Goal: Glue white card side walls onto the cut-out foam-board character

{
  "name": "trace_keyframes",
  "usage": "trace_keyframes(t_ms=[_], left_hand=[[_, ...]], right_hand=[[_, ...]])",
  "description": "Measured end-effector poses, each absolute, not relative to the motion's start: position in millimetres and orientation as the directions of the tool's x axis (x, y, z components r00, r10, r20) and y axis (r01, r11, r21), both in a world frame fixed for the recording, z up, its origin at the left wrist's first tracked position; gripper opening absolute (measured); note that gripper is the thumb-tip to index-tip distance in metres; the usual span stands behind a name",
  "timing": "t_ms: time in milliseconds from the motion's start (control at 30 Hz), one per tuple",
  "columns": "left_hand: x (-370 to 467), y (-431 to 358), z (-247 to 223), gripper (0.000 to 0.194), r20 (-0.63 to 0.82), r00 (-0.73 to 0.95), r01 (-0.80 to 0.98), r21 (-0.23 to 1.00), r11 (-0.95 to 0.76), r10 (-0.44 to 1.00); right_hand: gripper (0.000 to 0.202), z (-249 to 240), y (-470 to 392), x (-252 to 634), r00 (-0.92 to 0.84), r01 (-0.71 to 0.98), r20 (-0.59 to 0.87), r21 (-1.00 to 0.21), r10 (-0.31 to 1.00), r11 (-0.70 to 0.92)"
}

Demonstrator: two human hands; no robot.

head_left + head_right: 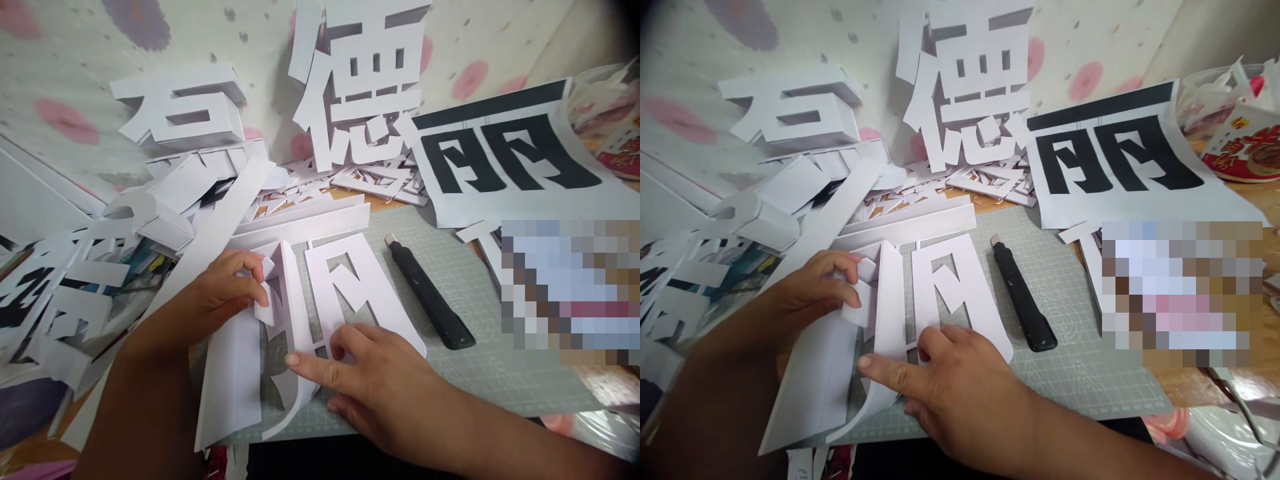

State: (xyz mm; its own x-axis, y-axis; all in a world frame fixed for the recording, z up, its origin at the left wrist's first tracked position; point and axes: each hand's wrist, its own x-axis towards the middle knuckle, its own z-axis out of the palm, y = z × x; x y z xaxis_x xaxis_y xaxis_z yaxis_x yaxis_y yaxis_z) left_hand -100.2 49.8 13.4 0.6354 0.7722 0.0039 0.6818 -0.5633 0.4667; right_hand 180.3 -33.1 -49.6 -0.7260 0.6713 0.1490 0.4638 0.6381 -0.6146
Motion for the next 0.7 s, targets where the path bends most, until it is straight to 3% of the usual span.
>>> trace_keyframes(t_ms=[167,333,433,600,700], left_hand=[[-104.9,48.9,11.7,0.024,-0.004,0.556,0.668,0.597,-0.444,0.831],[-103.1,48.0,9.9,0.009,0.17,0.396,0.587,0.709,-0.391,0.902],[-97.0,44.7,13.0,0.002,0.18,0.241,0.529,0.799,-0.284,0.954],[-89.6,41.2,16.2,0.016,0.072,0.015,0.272,0.96,-0.074,0.997],[-93.2,43.6,15.1,0.023,0.085,-0.027,0.167,0.983,-0.079,0.996]], right_hand=[[0.071,-49.4,-34.2,180.1,-0.716,0.508,0.132,-0.575,0.686,0.641],[0.069,-48.0,-35.0,179.8,-0.719,0.511,0.122,-0.574,0.684,0.64],[0.068,-46.1,-34.4,180.1,-0.719,0.51,0.108,-0.589,0.686,0.627],[0.071,-46.0,-34.5,182.9,-0.718,0.48,0.132,-0.617,0.683,0.624],[0.072,-49.5,-38.7,185.3,-0.718,0.441,0.164,-0.645,0.677,0.624]])
